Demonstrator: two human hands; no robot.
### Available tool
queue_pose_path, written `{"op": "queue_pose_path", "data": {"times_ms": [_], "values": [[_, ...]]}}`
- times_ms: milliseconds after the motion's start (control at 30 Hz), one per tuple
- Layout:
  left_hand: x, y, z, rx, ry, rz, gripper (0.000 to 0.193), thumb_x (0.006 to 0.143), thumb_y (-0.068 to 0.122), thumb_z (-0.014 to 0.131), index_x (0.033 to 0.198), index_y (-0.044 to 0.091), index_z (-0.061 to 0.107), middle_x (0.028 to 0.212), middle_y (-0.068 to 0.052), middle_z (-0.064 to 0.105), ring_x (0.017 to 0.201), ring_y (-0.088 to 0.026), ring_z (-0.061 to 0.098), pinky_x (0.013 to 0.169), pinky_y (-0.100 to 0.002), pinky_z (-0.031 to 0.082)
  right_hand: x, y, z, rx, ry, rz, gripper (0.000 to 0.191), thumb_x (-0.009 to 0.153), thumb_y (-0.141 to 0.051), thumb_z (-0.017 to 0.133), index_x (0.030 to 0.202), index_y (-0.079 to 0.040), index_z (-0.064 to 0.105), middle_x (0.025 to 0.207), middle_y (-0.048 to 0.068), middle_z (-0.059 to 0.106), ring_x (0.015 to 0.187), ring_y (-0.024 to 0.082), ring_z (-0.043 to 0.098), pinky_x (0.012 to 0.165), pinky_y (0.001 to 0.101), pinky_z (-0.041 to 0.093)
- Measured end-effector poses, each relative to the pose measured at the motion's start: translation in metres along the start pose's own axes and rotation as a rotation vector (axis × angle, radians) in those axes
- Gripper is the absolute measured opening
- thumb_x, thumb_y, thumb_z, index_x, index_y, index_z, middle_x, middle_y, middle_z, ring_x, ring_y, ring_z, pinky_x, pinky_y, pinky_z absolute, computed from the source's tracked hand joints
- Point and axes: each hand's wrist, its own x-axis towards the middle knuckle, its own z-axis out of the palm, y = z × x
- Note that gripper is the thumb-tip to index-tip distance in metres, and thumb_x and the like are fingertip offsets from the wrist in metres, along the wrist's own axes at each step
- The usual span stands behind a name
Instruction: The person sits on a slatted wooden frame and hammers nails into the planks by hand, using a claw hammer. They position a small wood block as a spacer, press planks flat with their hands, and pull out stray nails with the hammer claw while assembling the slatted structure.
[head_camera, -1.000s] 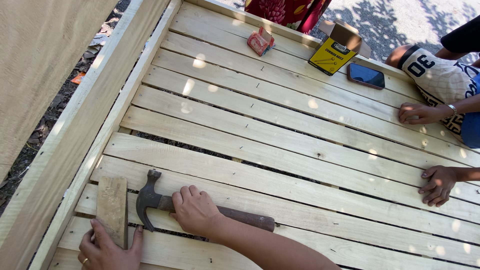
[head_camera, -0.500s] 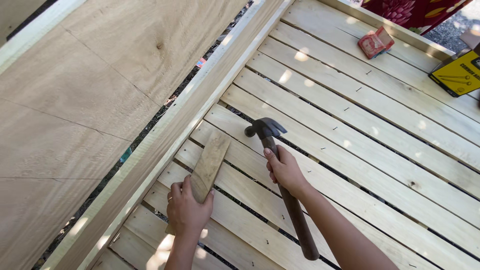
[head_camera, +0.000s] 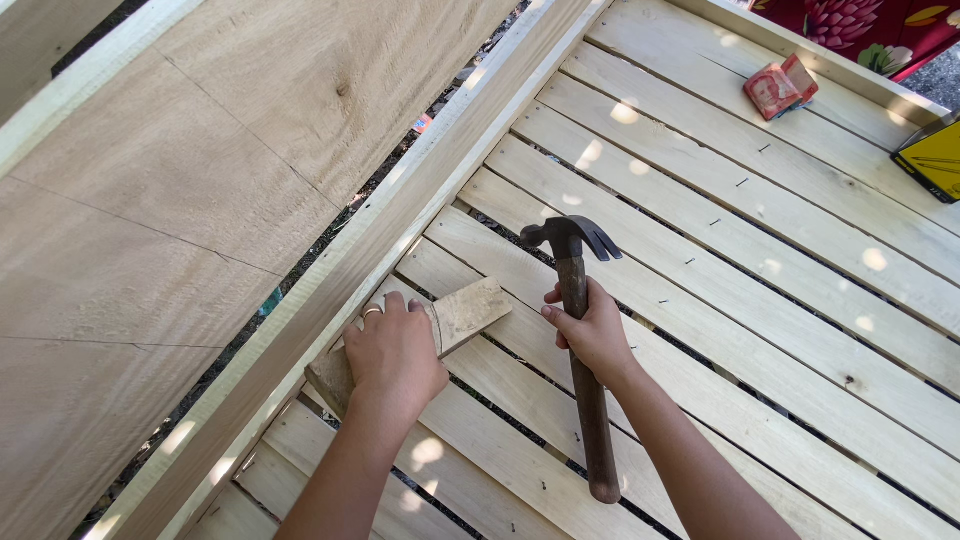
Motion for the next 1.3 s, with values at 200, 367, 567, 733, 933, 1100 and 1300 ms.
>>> {"op": "queue_pose_path", "data": {"times_ms": [200, 367, 567, 733, 933, 1100, 1300], "values": [[0.007, 0.000, -0.035, 0.092, -0.152, -0.004, 0.049, 0.083, 0.029, 0.079, 0.124, 0.005, 0.067, 0.133, -0.015, 0.053, 0.130, -0.031, 0.055, 0.111, -0.053, 0.041, -0.001, -0.003, 0.007, 0.080, -0.040, -0.038, 0.035, 0.087, -0.007, 0.071, 0.117, 0.001, 0.055, 0.090, 0.005, 0.068, 0.051, 0.010, 0.056, 0.046, 0.0282, 0.047], [0.014, 0.008, -0.042, 0.080, -0.131, -0.006, 0.045, 0.085, 0.029, 0.074, 0.123, 0.005, 0.072, 0.133, -0.013, 0.057, 0.131, -0.032, 0.055, 0.111, -0.051, 0.042, -0.001, -0.001, 0.005, 0.071, -0.039, -0.050, 0.036, 0.088, -0.009, 0.072, 0.118, 0.001, 0.056, 0.079, 0.004, 0.062, 0.050, 0.010, 0.054, 0.045, 0.0284, 0.045], [0.028, 0.019, -0.054, 0.160, -0.204, 0.004, 0.047, 0.089, 0.033, 0.070, 0.129, 0.008, 0.067, 0.134, -0.015, 0.061, 0.132, -0.032, 0.056, 0.110, -0.051, 0.043, -0.006, -0.002, 0.000, 0.047, -0.038, -0.056, 0.034, 0.088, -0.010, 0.072, 0.116, 0.001, 0.056, 0.072, 0.003, 0.058, 0.049, 0.010, 0.053, 0.045, 0.0286, 0.045], [0.029, 0.021, -0.059, 0.161, -0.167, -0.006, 0.048, 0.090, 0.034, 0.068, 0.130, 0.008, 0.066, 0.133, -0.015, 0.060, 0.132, -0.032, 0.056, 0.110, -0.052, 0.042, -0.007, -0.006, 0.000, 0.042, -0.044, -0.047, 0.033, 0.088, -0.011, 0.072, 0.115, 0.000, 0.057, 0.070, 0.002, 0.058, 0.048, 0.010, 0.053, 0.045, 0.0290, 0.044], [0.037, 0.045, -0.063, 0.258, -0.136, 0.025, 0.053, 0.092, 0.038, 0.067, 0.134, 0.005, 0.065, 0.137, -0.020, 0.061, 0.129, -0.038, 0.057, 0.108, -0.054, 0.041, -0.011, -0.013, 0.004, 0.022, -0.045, -0.079, 0.032, 0.088, -0.013, 0.073, 0.113, -0.001, 0.057, 0.071, 0.003, 0.059, 0.049, 0.010, 0.055, 0.046, 0.0293, 0.046], [0.059, 0.090, -0.076, 0.435, -0.203, 0.071, 0.047, 0.093, 0.030, 0.070, 0.135, 0.009, 0.069, 0.135, -0.018, 0.069, 0.120, -0.040, 0.066, 0.102, -0.063, 0.046, -0.007, -0.021, 0.022, -0.055, 0.035, -0.146, 0.041, 0.079, -0.014, 0.080, 0.111, -0.002, 0.057, 0.081, 0.002, 0.067, 0.058, 0.012, 0.062, 0.052, 0.0306, 0.052], [0.059, 0.102, -0.084, 0.523, -0.236, 0.135, 0.054, 0.096, 0.044, 0.063, 0.138, 0.008, 0.065, 0.137, -0.019, 0.065, 0.124, -0.041, 0.064, 0.107, -0.065, 0.040, 0.013, -0.020, 0.045, -0.249, 0.140, -0.329, 0.068, 0.062, -0.027, 0.093, 0.114, -0.001, 0.057, 0.095, 0.015, 0.072, 0.084, 0.028, 0.070, 0.076, 0.0412, 0.055]]}}
